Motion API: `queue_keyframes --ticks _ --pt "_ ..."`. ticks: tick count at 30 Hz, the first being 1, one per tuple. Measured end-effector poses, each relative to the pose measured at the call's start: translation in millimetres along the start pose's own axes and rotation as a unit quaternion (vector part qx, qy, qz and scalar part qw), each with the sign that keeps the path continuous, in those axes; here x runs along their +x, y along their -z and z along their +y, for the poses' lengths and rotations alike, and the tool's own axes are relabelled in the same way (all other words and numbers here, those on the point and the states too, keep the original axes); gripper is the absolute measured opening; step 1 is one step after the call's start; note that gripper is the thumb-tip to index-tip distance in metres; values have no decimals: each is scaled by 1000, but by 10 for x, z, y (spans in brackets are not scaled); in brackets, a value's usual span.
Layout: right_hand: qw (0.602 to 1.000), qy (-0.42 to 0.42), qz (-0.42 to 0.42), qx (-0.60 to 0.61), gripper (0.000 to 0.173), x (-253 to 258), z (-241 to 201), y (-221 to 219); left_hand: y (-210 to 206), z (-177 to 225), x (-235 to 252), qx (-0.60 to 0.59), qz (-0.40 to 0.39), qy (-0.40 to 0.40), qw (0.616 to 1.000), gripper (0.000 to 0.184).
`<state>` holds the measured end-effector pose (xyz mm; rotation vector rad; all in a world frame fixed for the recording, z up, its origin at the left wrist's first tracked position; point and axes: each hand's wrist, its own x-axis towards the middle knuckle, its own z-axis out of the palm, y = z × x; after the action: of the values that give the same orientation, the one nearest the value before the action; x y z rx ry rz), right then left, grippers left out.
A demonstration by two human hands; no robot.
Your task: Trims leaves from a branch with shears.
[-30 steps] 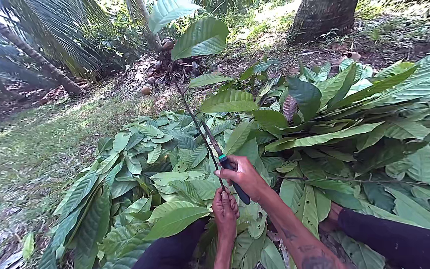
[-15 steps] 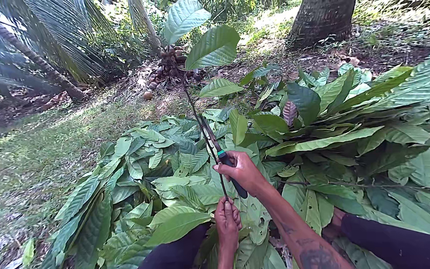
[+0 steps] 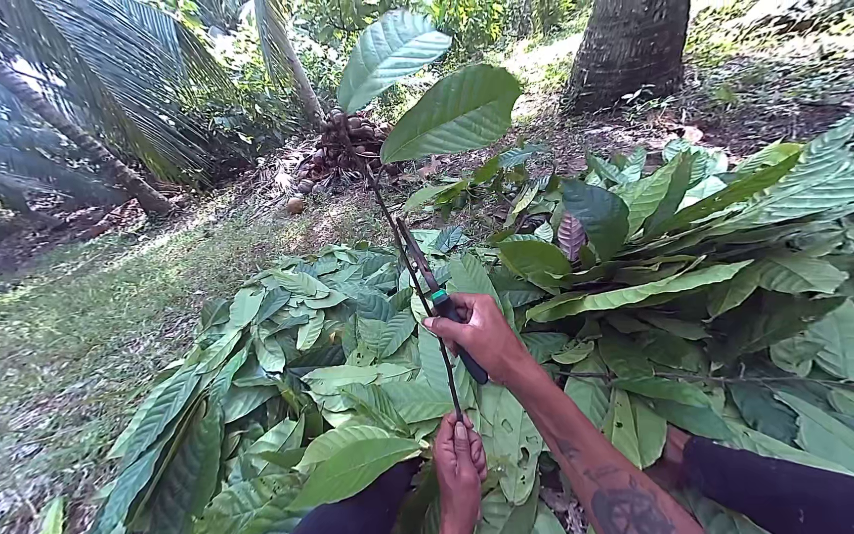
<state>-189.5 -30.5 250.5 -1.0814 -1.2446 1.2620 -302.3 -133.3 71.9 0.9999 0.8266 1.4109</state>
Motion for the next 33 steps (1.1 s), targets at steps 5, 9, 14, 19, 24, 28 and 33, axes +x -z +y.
queue_keyframes --ticks 5,9,14,19,24,28,33 --pt "999 13 -18 -34 31 42 -135 64 5 -46 -46 3 -1 4 1000 21" --pt "998 16 -24 -53 35 116 -235 105 -8 -54 -58 8 -5 7 1000 21" --pt "997 35 -17 -61 37 171 -341 130 -2 -77 -81 25 -19 10 999 22" --pt "997 40 -1 -68 32 183 -384 129 -13 -71 -92 25 -20 9 999 22" --pt "996 65 23 -60 26 218 -410 122 -5 -67 -106 22 -19 15 999 22" --pt "993 71 6 -95 30 277 -573 160 -9 -78 -116 18 -22 20 999 21" --pt "991 82 0 -105 32 325 -738 160 -14 -94 -123 13 -24 18 999 21"
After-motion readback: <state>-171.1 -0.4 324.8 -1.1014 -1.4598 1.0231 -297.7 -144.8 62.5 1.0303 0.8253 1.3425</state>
